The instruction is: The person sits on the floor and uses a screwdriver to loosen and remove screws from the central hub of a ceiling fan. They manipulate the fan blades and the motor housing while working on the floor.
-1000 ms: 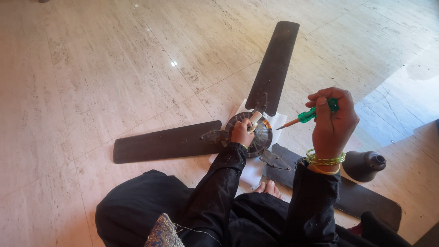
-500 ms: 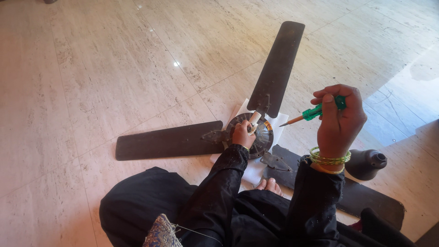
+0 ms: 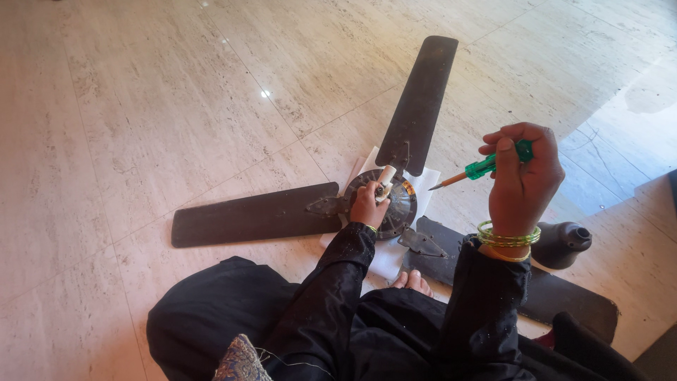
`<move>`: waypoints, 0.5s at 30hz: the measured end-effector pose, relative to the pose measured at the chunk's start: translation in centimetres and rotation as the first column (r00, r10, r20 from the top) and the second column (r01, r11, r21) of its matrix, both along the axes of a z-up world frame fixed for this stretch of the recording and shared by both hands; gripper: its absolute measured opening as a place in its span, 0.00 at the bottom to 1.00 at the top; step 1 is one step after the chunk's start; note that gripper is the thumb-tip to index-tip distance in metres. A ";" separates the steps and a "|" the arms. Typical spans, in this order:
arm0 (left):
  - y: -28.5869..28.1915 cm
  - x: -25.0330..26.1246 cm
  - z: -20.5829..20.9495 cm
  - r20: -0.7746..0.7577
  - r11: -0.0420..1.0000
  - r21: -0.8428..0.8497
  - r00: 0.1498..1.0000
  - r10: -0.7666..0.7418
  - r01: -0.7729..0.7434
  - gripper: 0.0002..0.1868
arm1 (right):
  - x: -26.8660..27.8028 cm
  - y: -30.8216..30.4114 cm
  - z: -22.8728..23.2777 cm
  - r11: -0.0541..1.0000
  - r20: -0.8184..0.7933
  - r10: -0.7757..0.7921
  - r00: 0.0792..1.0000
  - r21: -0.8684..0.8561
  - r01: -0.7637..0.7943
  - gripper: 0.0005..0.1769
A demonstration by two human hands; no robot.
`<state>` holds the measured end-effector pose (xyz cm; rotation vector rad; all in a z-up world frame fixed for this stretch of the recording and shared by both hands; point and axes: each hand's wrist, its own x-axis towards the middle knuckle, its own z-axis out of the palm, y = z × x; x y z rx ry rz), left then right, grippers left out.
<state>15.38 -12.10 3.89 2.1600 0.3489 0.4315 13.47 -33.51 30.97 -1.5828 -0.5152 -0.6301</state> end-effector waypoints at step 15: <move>0.8 -2.5 0.2 -0.221 0.884 0.443 0.974 -0.050 0.146 0.39 | 1.8 0.2 -1.7 0.996 -0.012 0.015 1.000 0.086 -0.014 0.02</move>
